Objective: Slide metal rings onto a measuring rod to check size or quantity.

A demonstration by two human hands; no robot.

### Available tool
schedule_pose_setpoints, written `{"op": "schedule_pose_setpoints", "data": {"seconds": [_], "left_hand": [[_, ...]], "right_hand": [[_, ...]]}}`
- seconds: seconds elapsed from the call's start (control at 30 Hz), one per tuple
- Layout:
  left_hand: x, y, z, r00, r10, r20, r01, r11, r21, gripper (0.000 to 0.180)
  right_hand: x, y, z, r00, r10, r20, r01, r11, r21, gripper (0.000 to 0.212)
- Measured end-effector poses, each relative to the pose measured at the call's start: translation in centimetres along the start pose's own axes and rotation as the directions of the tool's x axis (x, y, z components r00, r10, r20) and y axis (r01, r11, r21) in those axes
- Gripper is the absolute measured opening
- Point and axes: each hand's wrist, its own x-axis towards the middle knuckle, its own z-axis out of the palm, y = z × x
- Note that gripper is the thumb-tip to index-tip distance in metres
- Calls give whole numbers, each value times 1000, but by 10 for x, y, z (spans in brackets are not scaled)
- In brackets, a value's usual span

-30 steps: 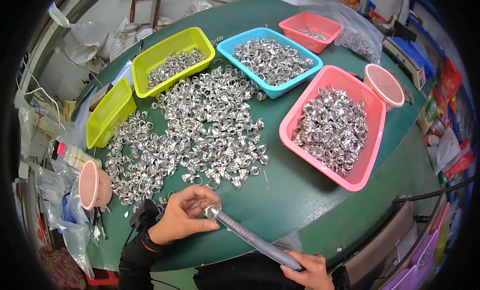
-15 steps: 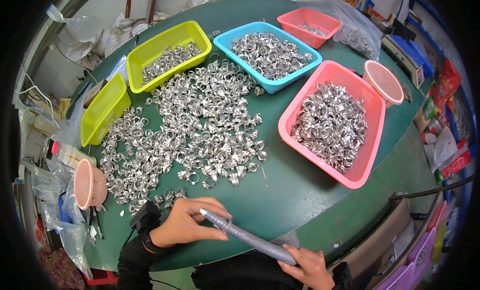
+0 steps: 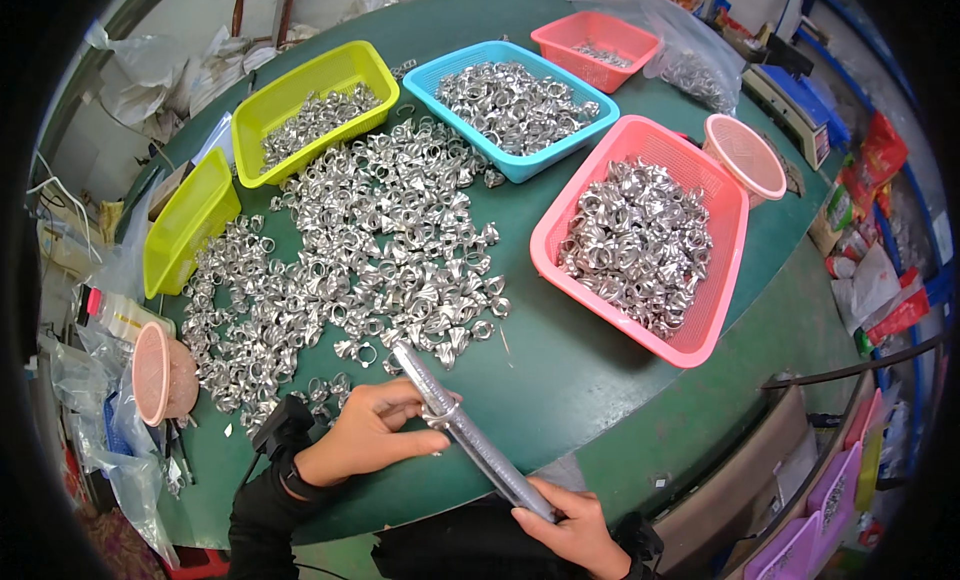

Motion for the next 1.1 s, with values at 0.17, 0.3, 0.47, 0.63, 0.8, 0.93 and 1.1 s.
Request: {"op": "schedule_pose_setpoints", "data": {"seconds": [0.17,0.3,0.47,0.63,0.8,0.93,1.1], "left_hand": [[-4,3,-7,995,55,-86,-65,992,-108,25],[-8,31,-37,890,191,-413,-273,950,-150,27],[-5,47,-40,945,-317,75,240,834,496,22],[77,68,-24,950,311,-35,-219,740,636,25],[129,79,-38,725,688,-18,-355,397,847,25],[101,26,-21,879,400,260,-396,309,864,16],[83,-6,-16,869,423,257,-413,333,848,13]], "right_hand": [[1,-4,1,1000,-22,1,22,1000,-15,30],[-11,3,-10,988,-153,-16,148,972,-185,30],[-26,21,-18,990,-81,-111,56,975,-214,29],[-26,25,-16,958,173,-227,-135,975,175,26],[-25,25,-17,963,112,-245,-76,985,153,26],[-25,24,-22,926,178,-332,-123,976,180,27],[-22,28,-32,950,146,-275,-90,974,209,27]]}}
